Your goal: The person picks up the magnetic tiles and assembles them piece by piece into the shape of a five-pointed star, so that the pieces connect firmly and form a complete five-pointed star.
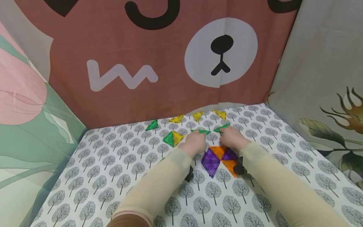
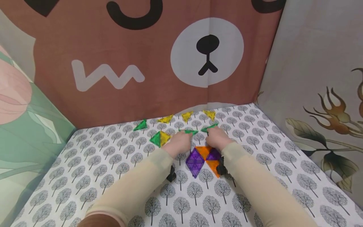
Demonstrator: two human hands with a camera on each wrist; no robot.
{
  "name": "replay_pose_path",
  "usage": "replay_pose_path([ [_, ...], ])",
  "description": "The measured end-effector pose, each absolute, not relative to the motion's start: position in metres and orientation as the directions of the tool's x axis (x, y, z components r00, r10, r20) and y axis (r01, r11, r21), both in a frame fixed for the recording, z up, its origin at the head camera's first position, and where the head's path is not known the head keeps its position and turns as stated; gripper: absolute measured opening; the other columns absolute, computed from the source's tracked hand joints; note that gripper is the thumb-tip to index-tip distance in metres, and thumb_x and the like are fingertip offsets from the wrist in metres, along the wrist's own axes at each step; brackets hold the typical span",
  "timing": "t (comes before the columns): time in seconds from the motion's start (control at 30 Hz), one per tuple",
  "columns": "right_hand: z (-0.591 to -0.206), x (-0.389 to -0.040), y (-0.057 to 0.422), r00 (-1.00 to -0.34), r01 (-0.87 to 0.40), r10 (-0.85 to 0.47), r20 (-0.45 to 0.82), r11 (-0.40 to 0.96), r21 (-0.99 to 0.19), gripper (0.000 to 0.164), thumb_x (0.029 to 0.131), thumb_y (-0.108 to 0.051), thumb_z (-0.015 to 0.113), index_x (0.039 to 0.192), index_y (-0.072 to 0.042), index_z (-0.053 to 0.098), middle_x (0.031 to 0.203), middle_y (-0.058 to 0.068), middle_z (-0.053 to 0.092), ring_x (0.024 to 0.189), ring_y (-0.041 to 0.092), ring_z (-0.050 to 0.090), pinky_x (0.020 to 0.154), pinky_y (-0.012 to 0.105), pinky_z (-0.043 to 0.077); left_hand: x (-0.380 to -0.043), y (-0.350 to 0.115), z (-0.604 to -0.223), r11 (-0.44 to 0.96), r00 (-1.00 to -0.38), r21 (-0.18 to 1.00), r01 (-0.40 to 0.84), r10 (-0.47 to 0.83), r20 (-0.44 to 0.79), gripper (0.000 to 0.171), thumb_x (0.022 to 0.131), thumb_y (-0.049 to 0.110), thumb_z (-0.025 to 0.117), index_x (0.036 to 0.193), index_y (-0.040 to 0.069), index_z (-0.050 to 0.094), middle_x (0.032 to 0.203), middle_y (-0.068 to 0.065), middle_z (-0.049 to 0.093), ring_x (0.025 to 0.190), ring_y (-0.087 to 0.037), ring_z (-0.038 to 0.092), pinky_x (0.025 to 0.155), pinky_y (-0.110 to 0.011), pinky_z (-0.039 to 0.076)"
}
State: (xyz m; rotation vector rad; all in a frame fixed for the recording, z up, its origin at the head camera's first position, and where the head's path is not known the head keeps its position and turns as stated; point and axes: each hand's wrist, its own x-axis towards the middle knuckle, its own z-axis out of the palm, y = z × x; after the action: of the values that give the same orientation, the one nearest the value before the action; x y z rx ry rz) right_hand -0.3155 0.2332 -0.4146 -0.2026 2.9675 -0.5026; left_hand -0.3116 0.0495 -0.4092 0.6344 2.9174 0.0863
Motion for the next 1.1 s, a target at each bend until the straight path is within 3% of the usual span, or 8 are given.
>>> replay_pose_path([
  [0.1,-0.413,-0.313,0.231,-0.982,-0.146,-0.171,-0.074,0.953,-0.265,0.049,0.090,-0.008,0.053,0.136,0.009,0.053,0.134,0.032,0.049,0.127,0.047,0.042,0.107,0.057,0.035,-0.311,0.046,-0.408,0.896,-0.889,0.096,0.433,0.442,-0.115,0.045,0.098,0.016,0.053,0.143,0.014,0.054,0.146,-0.013,0.045,0.133,-0.029,0.042,0.111,-0.044,0.036],
  [0.27,-0.409,-0.308,0.226,-0.983,-0.147,-0.168,-0.068,0.959,-0.242,0.035,0.091,-0.011,0.054,0.120,0.006,0.065,0.126,0.032,0.051,0.124,0.048,0.042,0.108,0.059,0.031,-0.311,0.038,-0.406,0.882,-0.879,0.082,0.464,0.470,-0.082,0.037,0.094,0.014,0.054,0.130,0.014,0.064,0.137,-0.012,0.051,0.127,-0.029,0.045,0.109,-0.047,0.036],
  [0.5,-0.410,-0.308,0.232,-0.976,-0.168,-0.198,-0.094,0.951,-0.260,0.047,0.093,-0.011,0.050,0.136,0.008,0.053,0.139,0.035,0.044,0.135,0.052,0.029,0.114,0.062,0.018,-0.313,0.032,-0.403,0.877,-0.869,0.056,0.478,0.481,-0.118,0.045,0.093,0.013,0.055,0.138,0.014,0.059,0.146,-0.011,0.048,0.135,-0.031,0.040,0.114,-0.049,0.029],
  [0.7,-0.409,-0.305,0.237,-0.973,-0.188,-0.219,-0.075,0.936,-0.297,0.050,0.092,-0.011,0.052,0.138,0.010,0.050,0.136,0.035,0.046,0.128,0.051,0.038,0.110,0.061,0.029,-0.315,0.028,-0.405,0.881,-0.869,0.060,0.470,0.473,-0.146,0.052,0.097,0.014,0.051,0.149,0.016,0.045,0.150,-0.007,0.045,0.140,-0.030,0.035,0.116,-0.047,0.025],
  [1.1,-0.412,-0.301,0.242,-0.969,-0.215,-0.242,-0.054,0.928,-0.304,0.052,0.094,-0.014,0.053,0.140,0.010,0.047,0.131,0.032,0.050,0.121,0.046,0.045,0.106,0.058,0.035,-0.316,0.022,-0.407,0.865,-0.846,0.149,0.479,0.501,-0.184,0.053,0.104,0.015,0.038,0.156,0.016,0.029,0.161,-0.005,0.023,0.147,-0.029,0.019,0.119,-0.047,0.012],
])
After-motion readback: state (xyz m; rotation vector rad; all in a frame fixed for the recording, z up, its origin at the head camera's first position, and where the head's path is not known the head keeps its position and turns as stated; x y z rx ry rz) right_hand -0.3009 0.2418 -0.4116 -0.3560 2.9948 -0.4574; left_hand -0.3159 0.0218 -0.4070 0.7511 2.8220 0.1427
